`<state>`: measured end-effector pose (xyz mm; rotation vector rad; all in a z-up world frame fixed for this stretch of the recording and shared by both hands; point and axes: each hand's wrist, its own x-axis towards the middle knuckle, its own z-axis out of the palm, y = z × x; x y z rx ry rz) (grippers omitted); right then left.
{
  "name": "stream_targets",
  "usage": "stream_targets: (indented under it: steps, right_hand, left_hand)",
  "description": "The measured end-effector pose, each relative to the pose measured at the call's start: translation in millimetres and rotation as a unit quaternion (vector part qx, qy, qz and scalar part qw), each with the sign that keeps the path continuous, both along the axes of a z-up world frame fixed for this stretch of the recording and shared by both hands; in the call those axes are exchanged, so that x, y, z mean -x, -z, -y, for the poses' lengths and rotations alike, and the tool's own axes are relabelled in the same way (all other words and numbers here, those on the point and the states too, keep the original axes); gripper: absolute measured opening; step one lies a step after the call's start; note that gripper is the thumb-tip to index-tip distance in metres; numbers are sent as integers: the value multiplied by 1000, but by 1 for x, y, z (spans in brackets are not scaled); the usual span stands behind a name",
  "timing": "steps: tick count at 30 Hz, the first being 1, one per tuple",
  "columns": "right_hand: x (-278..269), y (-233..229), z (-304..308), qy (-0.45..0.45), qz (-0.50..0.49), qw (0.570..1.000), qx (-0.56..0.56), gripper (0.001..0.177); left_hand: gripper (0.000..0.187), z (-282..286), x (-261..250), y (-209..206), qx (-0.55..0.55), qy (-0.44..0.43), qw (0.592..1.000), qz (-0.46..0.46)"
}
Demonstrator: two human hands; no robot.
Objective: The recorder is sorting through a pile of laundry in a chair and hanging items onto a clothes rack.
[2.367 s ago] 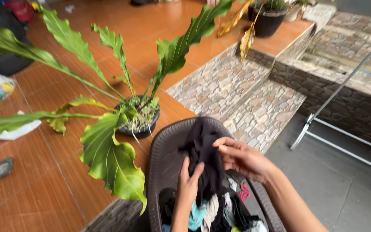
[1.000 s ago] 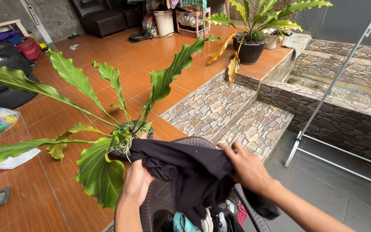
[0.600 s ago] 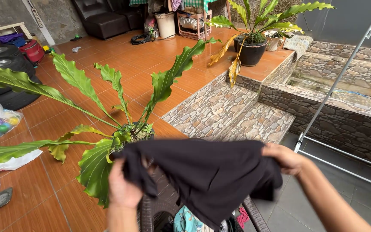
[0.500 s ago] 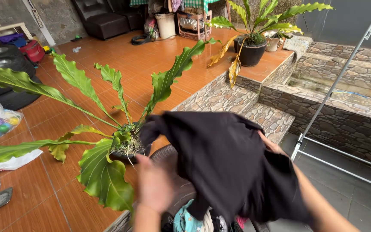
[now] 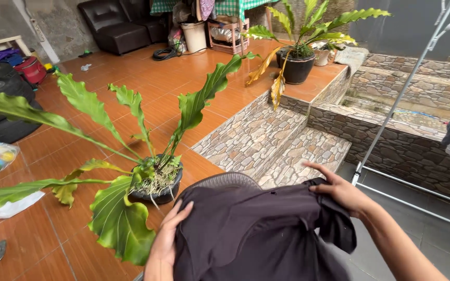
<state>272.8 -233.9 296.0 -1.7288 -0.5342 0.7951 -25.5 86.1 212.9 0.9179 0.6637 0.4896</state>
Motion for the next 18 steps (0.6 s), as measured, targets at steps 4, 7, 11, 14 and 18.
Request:
stream_targets:
  steps: [4,7,11,14,18]
  right_hand:
    - [-34,71,14,-65,222,973,20,46]
    - [30,46,3,74,393,900,174,72]
    - [38,166,-12,-78,252,965,-9,53]
    - [30,213,10,54,196,979,-8,31]
    - [7,155,67,299,222,928,11,34]
  left_hand:
    - [71,28,-25,-10,-8,-46,996,-79]
    - [80,75,-68,-6,119,98,980,124]
    - [67,138,-132,3,166,122,978,25]
    - [59,150,-146,31,28,146,988,34]
    - [43,139,-145,8,-163,127,973,104]
